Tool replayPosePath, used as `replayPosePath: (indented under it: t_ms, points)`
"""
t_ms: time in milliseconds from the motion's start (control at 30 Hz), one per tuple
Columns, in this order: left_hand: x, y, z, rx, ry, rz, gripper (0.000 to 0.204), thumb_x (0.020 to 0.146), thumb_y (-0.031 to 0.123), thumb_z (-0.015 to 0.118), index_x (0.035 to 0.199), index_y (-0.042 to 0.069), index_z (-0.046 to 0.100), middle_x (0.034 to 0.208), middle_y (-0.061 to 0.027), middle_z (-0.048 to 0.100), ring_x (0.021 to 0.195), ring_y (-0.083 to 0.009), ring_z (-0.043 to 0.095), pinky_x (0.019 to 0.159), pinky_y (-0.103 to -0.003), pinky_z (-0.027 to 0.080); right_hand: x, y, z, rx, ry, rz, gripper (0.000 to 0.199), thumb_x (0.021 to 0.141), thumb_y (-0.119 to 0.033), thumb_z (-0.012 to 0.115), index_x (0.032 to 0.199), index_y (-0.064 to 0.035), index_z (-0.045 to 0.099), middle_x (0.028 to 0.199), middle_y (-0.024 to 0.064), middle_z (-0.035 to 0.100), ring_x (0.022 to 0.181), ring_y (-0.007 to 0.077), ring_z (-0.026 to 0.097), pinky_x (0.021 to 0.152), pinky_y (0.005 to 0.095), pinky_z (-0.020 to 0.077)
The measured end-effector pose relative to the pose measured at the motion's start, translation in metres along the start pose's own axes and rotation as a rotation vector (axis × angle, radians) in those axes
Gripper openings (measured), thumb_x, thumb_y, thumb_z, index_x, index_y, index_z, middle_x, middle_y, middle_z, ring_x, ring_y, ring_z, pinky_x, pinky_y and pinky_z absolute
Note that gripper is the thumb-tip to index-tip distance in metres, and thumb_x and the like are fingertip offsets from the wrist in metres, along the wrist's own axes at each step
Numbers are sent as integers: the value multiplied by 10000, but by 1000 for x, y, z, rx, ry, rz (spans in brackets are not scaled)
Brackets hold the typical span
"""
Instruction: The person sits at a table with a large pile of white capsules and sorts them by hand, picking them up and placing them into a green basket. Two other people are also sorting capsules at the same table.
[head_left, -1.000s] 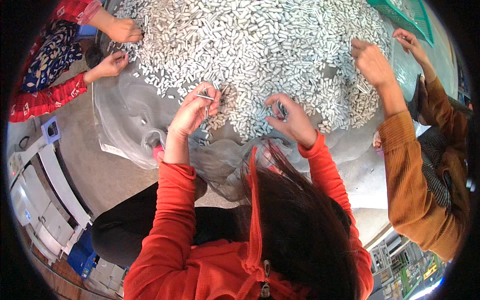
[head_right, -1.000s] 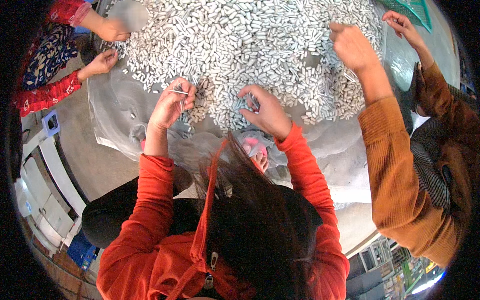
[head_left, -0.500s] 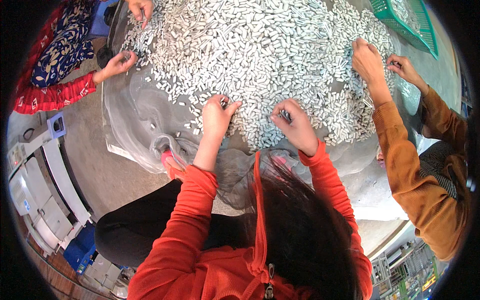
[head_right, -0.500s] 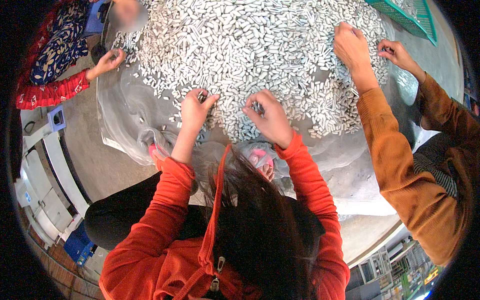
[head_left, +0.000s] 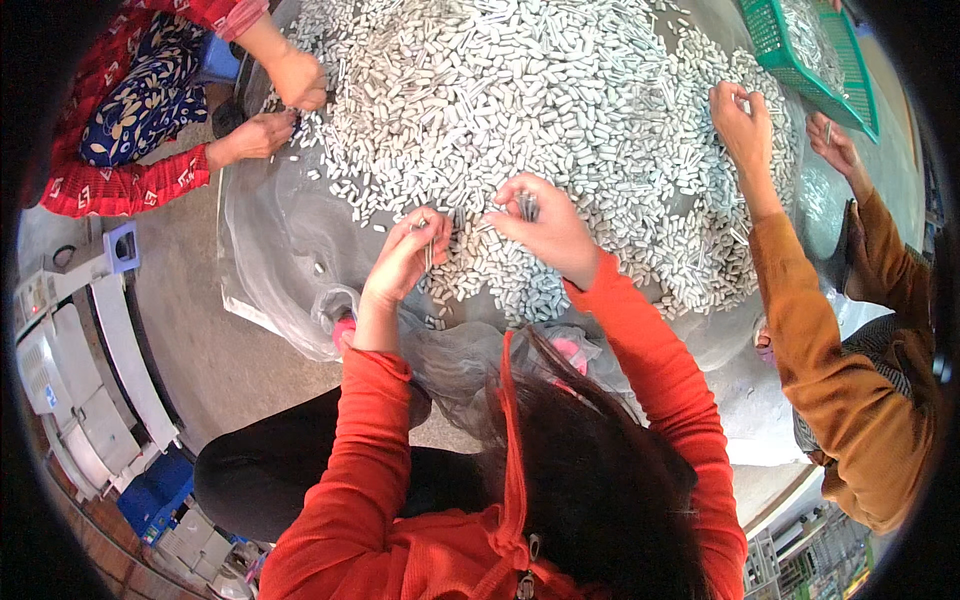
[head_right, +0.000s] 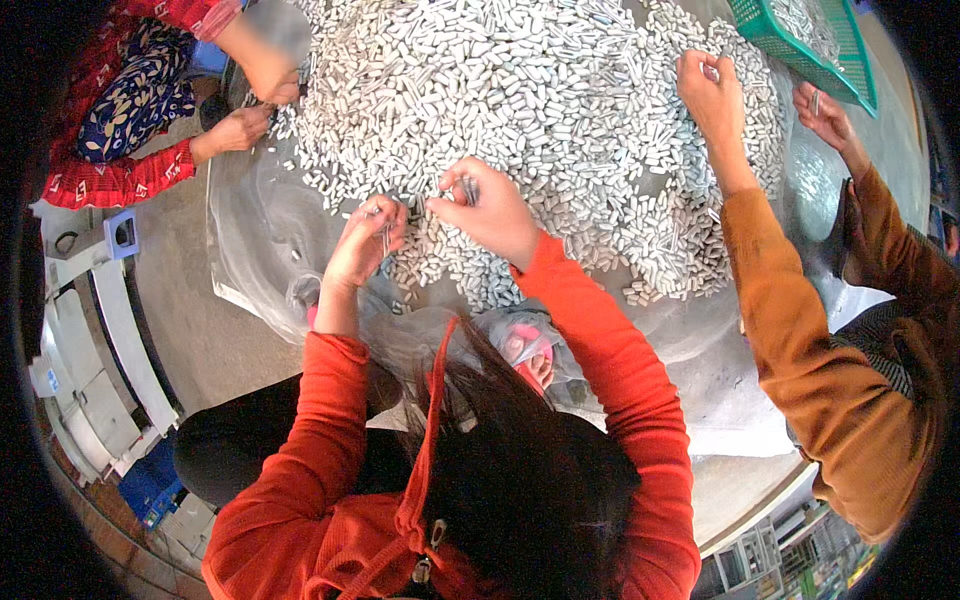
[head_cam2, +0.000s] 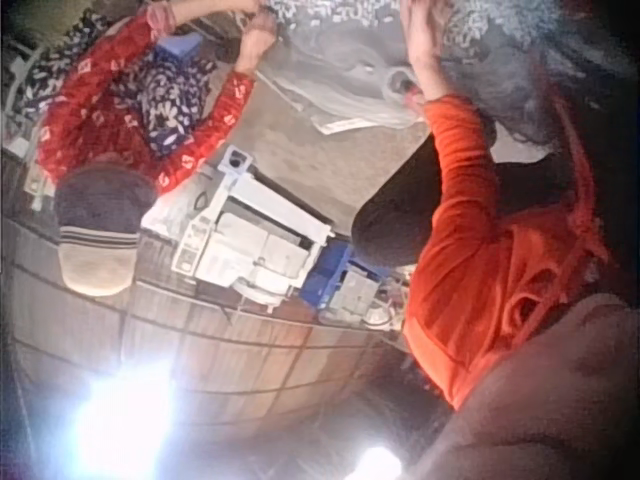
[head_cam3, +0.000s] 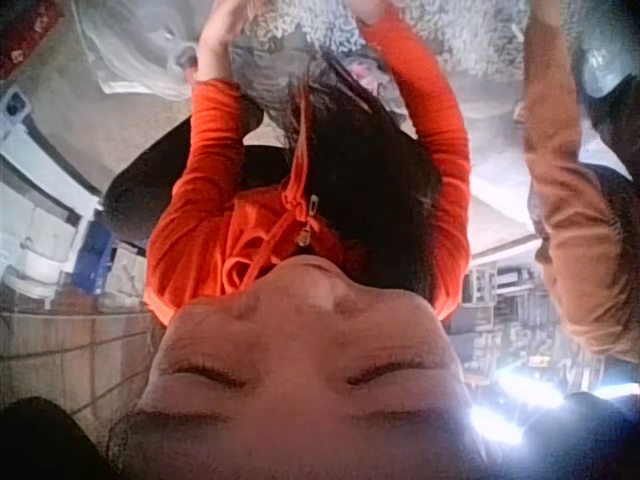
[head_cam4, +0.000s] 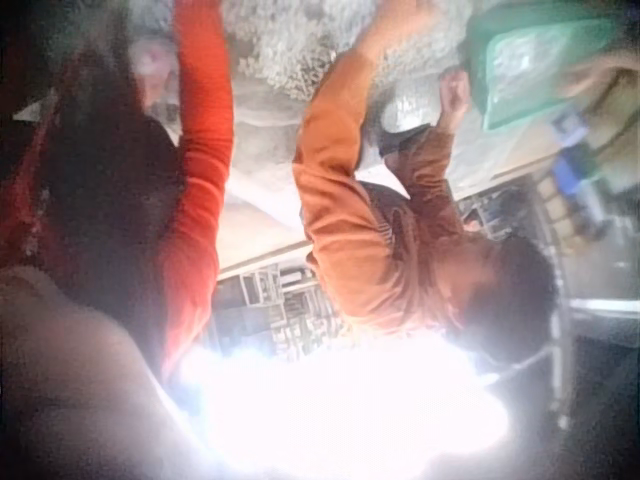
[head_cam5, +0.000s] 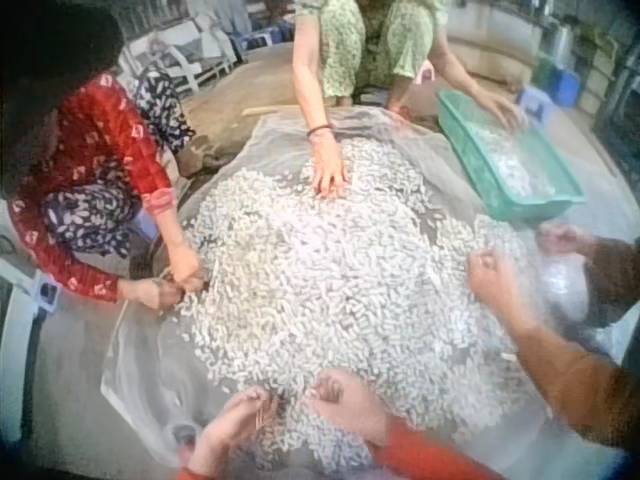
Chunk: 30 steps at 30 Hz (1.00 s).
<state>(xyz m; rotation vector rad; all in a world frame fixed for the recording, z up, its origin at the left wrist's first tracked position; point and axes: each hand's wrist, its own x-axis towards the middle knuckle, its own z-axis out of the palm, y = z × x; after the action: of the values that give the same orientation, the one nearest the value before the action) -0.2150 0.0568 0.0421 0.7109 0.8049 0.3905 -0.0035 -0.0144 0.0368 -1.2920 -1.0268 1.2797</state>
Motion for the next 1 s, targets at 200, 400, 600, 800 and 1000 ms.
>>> replayPosePath:
  t_ms: [200,400,600,800,1000]
  points:
    - [32,-39,10,1172,595,253,301,671,230,788,813,11,638,680,-117,584,556,-198,537,536,-328,439,32,16,20,-1155,-120,-395,79,760,-185,559,792,-127,602,769,70,542,749,241,610,630,363,502]
    - [39,-41,9,901,556,208,177,794,167,680,828,20,589,662,-54,551,565,-132,507,547,-308,425,29,11,14,-586,65,-313,84,791,-188,587,787,-112,623,811,83,580,746,247,603,651,350,503]
    - [6,6,-13,-325,-128,13,202,853,252,532,850,67,451,703,-17,414,543,-90,332,484,-222,287,28,-4,0,887,89,333,124,922,-189,485,946,-77,531,845,35,576,758,155,577,671,326,492]
    - [3,22,-6,-249,-26,158,338,891,390,516,786,75,452,727,-31,402,592,-104,368,521,-238,323,32,9,10,120,-102,60,142,888,-187,539,860,-50,570,750,30,580,725,139,581,661,311,500]
    - [14,6,-44,21,336,206,266,945,302,489,885,49,542,748,-50,534,555,-106,414,476,-227,345,21,22,39,-1032,-264,-199,176,823,-257,559,736,-106,588,716,115,559,646,303,606,564,424,491]
